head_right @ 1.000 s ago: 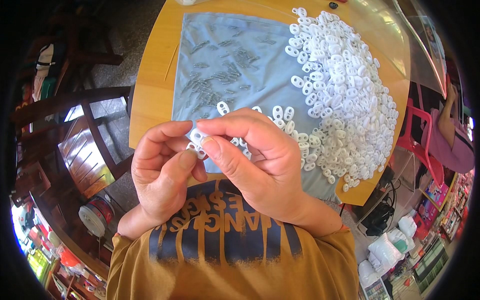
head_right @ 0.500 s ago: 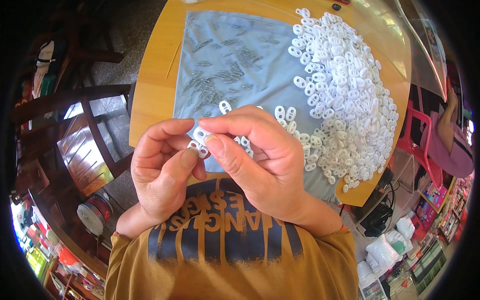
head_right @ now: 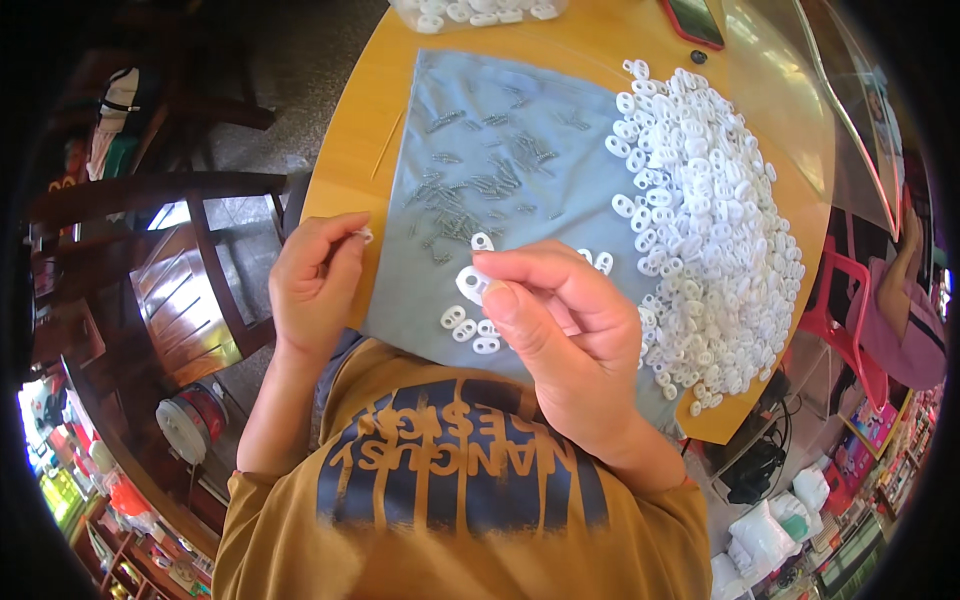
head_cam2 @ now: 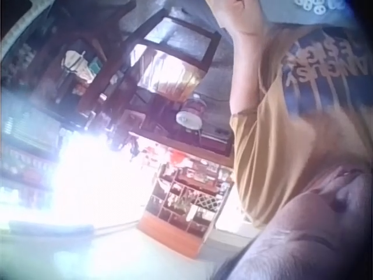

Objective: Assembling small metal pins into white plastic cord locks by hand.

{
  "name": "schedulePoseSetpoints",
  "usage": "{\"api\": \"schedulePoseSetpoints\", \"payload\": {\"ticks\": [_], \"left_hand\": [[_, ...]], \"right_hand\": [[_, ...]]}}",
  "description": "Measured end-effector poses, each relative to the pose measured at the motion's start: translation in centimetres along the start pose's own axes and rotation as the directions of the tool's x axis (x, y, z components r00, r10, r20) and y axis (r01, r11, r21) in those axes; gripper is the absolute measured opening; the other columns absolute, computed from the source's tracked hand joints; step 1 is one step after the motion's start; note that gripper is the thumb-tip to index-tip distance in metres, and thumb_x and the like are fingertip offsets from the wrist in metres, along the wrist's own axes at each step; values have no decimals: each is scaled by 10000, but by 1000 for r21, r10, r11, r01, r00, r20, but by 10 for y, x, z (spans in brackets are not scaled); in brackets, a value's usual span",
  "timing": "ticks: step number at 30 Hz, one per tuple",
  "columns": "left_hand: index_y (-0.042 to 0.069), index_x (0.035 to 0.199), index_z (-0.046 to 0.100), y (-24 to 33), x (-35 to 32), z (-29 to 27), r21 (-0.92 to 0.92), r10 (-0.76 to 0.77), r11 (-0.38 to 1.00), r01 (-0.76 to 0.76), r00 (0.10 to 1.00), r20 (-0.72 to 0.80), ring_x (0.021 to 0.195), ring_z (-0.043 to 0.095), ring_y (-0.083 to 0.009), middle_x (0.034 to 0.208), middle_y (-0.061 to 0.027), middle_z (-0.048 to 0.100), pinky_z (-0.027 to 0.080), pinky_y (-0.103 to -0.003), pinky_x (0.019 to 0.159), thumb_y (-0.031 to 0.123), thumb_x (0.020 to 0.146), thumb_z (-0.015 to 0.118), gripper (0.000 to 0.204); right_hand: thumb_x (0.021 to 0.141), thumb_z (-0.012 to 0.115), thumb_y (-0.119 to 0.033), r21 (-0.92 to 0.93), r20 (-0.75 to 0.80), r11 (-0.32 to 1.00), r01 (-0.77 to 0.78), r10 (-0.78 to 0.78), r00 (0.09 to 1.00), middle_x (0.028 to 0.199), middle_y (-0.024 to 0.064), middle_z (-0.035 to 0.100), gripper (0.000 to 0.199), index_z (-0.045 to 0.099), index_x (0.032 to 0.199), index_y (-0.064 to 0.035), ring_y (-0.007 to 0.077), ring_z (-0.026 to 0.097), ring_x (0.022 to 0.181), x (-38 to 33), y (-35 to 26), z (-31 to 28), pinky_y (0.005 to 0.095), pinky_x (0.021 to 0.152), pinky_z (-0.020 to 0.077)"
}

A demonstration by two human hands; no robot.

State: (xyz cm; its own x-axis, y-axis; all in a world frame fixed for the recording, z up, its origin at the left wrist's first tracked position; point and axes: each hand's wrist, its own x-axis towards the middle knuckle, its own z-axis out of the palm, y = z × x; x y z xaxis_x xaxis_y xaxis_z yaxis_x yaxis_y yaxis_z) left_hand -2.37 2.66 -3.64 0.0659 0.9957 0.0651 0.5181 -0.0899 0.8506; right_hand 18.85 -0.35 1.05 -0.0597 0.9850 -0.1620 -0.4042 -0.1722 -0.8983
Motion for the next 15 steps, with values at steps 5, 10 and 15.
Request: {"api": "schedulePoseSetpoints", "payload": {"ticks": [5,10,15], "left_hand": [[34,955,654,4,7,6,285,105,953,-104,994,14,739,599,-290,853,-124,592,483,-339,649,5,797,587,174],[27,954,653,4,19,0,252,115,962,-103,993,-33,728,599,-285,870,-122,586,486,-327,634,7,791,597,174],[19,954,622,13,58,-2,309,102,944,-117,993,62,804,585,-334,897,-146,583,477,-367,688,100,810,591,168]], "right_hand": [[884,584,-9,-21,0,1000,2,-2,1000,909,16,547,180,615,1058,28,31,459,719,1,-4,0,169,620,355],[887,590,-29,-15,-21,1000,3,-4,1000,899,11,554,183,616,1059,25,34,481,739,3,-6,-2,172,641,375],[887,607,-68,66,-41,996,-66,69,997,908,25,612,204,609,1071,21,49,542,789,3,-12,0,183,710,433]]}}
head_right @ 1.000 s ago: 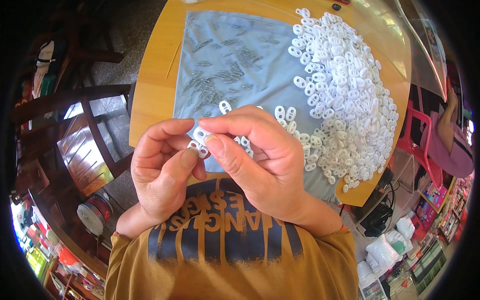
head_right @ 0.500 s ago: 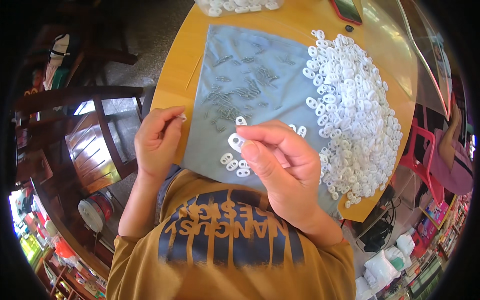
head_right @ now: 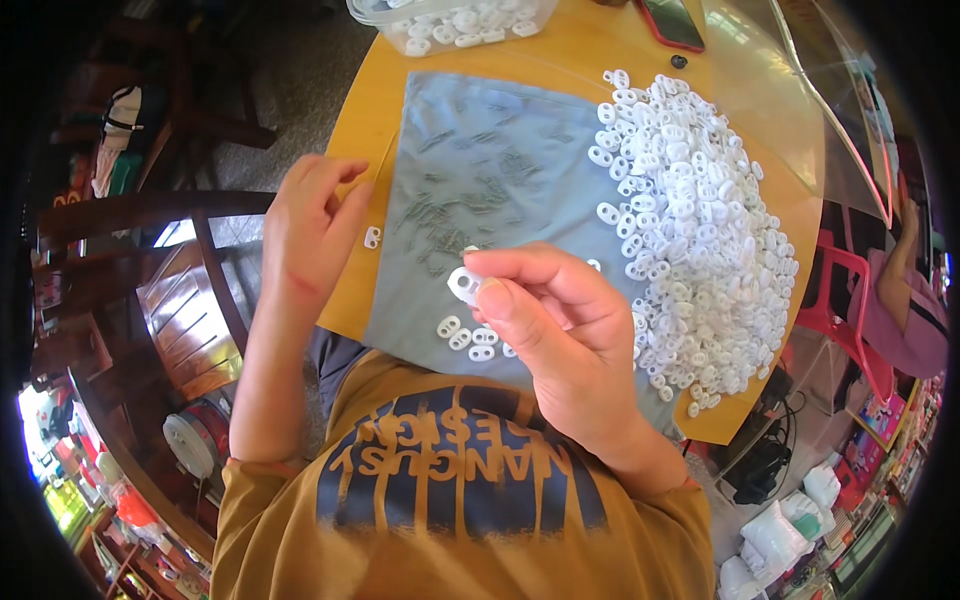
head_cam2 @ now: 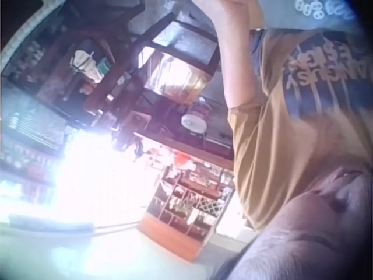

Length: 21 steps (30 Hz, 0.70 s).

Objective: Assembling small metal pins into white plastic cord locks by hand.

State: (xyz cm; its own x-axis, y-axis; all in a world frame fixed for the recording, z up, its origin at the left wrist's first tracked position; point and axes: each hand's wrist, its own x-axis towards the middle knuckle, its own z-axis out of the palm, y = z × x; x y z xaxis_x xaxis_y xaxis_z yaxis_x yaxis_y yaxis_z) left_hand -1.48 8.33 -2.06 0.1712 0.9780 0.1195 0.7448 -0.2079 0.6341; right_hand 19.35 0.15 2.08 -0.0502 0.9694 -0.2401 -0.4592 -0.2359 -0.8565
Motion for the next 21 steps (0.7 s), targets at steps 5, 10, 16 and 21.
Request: {"api": "schedulePoseSetpoints", "payload": {"ticks": [5,10,16,21], "left_hand": [[-4,878,588,-9,28,9,167,38,984,-56,993,112,778,578,-324,895,-149,594,452,-381,688,129,809,563,152],[16,823,551,-9,36,4,391,82,906,-162,973,214,821,573,-356,817,-170,590,458,-434,713,137,819,523,125],[14,780,511,-10,44,1,393,254,842,-369,915,315,779,559,-356,777,-166,567,445,-447,682,114,777,542,105],[5,768,484,-15,44,2,324,310,857,-400,904,296,772,531,-378,773,-178,545,419,-454,667,104,747,523,108]], "right_hand": [[889,609,-87,116,54,991,-60,54,997,953,57,644,221,597,1080,24,83,590,847,1,-6,0,220,787,479],[891,604,-78,135,76,989,-57,47,996,970,60,639,215,597,1079,27,81,590,849,0,-11,-1,220,789,477],[892,589,-39,96,70,995,-9,2,998,951,46,625,199,596,1078,30,72,567,836,-2,-15,2,210,755,459],[891,580,-17,-91,93,975,202,-194,977,927,37,611,190,598,1073,34,68,549,831,-3,-16,1,203,727,439]]}}
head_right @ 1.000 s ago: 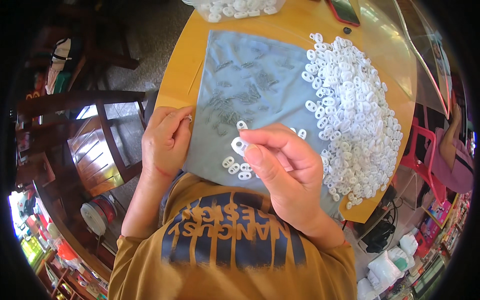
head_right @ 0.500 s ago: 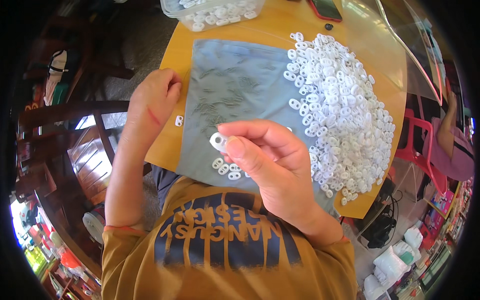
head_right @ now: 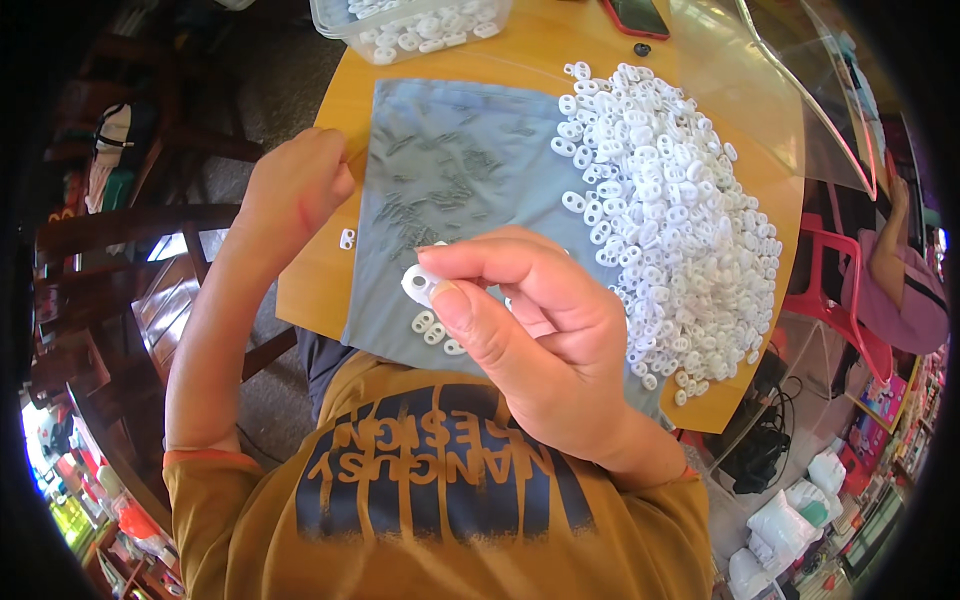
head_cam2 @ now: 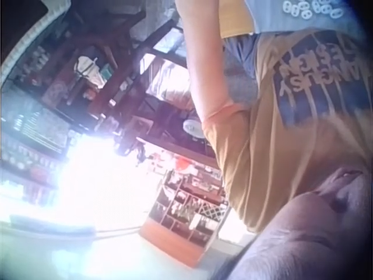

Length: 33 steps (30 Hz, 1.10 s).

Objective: Assembling small metal pins into white plastic cord locks by hand.

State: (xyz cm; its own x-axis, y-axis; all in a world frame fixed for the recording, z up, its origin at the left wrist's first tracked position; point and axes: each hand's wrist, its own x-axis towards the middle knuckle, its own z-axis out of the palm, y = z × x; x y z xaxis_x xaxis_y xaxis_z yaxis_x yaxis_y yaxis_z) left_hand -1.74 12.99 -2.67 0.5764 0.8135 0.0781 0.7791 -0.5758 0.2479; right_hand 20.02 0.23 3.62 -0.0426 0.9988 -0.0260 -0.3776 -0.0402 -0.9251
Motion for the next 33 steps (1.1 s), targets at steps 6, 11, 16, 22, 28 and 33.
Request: {"api": "schedulePoseSetpoints", "payload": {"ticks": [6,11,16,22,28,33], "left_hand": [[7,787,497,23,-17,-24,-276,-416,858,434,901,123,641,541,-209,689,-99,533,418,-334,579,52,772,500,47],[8,864,548,54,-42,-45,-885,-434,171,432,840,326,659,514,-34,765,-8,595,396,-173,561,-12,834,520,46],[-19,1058,580,83,-64,-62,-951,-293,-165,262,908,301,697,551,-40,814,-18,607,425,-160,596,-47,832,535,233],[-25,1082,585,97,-72,-67,-966,-226,-156,206,945,237,667,561,-29,805,-9,597,451,-166,606,-62,821,557,265],[-40,951,588,104,-68,-63,-982,-221,-60,180,957,188,596,578,-91,783,-77,591,471,-189,553,-117,773,513,209],[-36,940,595,104,-68,-59,-980,-190,-52,193,961,199,600,572,-80,788,-76,607,465,-184,560,-125,777,508,205]], "right_hand": [[887,604,-70,223,-15,954,-202,211,977,949,69,640,211,602,1075,27,100,581,833,5,-3,-3,232,752,471],[881,617,-105,313,7,927,-206,215,977,949,89,651,237,601,1076,29,126,597,831,12,0,-2,261,765,484],[883,611,-110,323,29,918,-231,235,972,942,93,651,239,600,1074,33,131,595,825,17,0,2,267,763,482],[880,615,-127,307,18,919,-246,253,967,944,91,653,246,603,1071,28,130,593,829,16,-1,3,271,768,477],[874,624,-133,255,-17,933,-254,267,964,953,88,654,245,605,1064,21,130,602,855,12,-3,7,275,774,483],[873,626,-126,241,-18,940,-243,255,967,973,90,651,244,602,1066,21,131,608,878,9,-3,6,273,787,494]]}}
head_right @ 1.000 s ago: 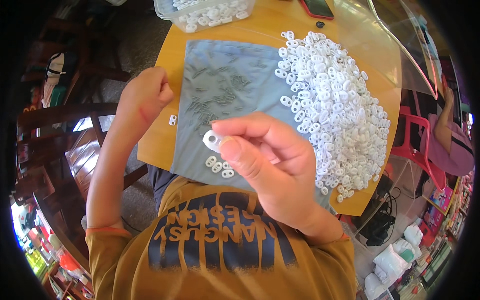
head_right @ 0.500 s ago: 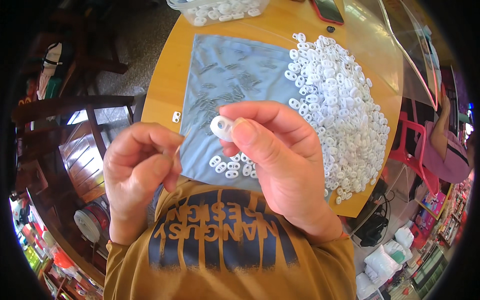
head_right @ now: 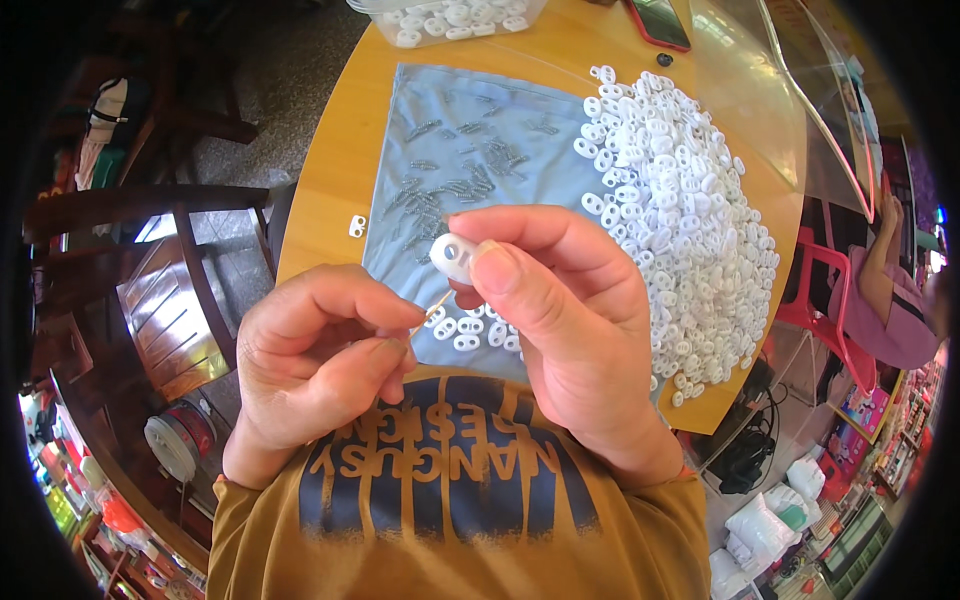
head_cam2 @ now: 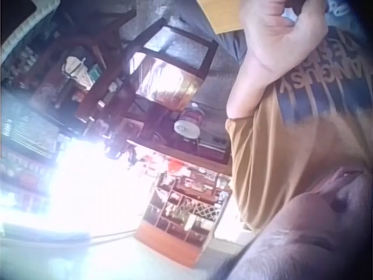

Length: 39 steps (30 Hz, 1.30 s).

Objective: Assembling small metal pins into white plastic cord locks by hand.

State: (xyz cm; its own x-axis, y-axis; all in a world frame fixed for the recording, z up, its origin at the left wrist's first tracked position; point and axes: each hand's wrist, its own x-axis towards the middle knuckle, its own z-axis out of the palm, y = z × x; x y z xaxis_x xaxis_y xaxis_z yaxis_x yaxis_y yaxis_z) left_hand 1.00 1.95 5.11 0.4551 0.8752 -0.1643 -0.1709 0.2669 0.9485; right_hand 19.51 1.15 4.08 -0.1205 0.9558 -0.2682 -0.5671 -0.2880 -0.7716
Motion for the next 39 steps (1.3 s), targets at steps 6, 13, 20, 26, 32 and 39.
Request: {"api": "schedulePoseSetpoints", "payload": {"ticks": [6,13,20,26,32,39], "left_hand": [[-39,940,595,-3,1,-1,80,9,997,-10,1000,8,606,572,-78,788,-68,607,467,-185,564,-128,774,512,205],[-36,944,597,-3,3,-1,125,2,992,-5,1000,29,611,575,-78,796,-70,610,470,-188,562,-118,779,518,201],[-30,933,600,-3,5,-2,95,-16,995,16,1000,2,606,574,-71,771,-60,615,465,-182,561,-99,785,524,179],[-19,934,603,-5,5,-1,94,-24,995,25,1000,-11,602,571,-64,770,-53,618,461,-177,558,-83,797,536,166],[-13,931,605,-6,5,0,76,-49,996,52,998,-29,600,568,-58,775,-49,621,459,-173,551,-79,805,539,156],[-10,935,598,-8,6,1,60,-54,997,56,997,-46,602,563,-53,776,-44,619,460,-173,553,-77,808,545,153]], "right_hand": [[875,627,-113,-42,-9,998,41,-41,999,1015,94,639,236,599,1064,26,119,605,874,-2,2,1,262,799,500],[865,642,-97,-85,4,994,72,-72,997,953,49,642,230,607,1064,14,67,571,836,-3,3,1,204,747,453],[863,640,-83,-98,10,992,85,-84,996,943,38,637,227,609,1065,16,55,561,824,-1,4,-2,190,736,443],[864,636,-72,-115,-20,988,102,-105,994,951,35,625,225,608,1068,19,43,542,799,0,4,0,184,722,431],[874,612,-51,-147,57,980,130,-123,991,961,49,608,209,602,1066,33,64,545,835,0,5,-5,199,743,431],[856,598,4,-426,210,813,396,-337,918,980,110,589,217,599,1070,42,129,543,852,2,9,-8,225,751,425]]}}
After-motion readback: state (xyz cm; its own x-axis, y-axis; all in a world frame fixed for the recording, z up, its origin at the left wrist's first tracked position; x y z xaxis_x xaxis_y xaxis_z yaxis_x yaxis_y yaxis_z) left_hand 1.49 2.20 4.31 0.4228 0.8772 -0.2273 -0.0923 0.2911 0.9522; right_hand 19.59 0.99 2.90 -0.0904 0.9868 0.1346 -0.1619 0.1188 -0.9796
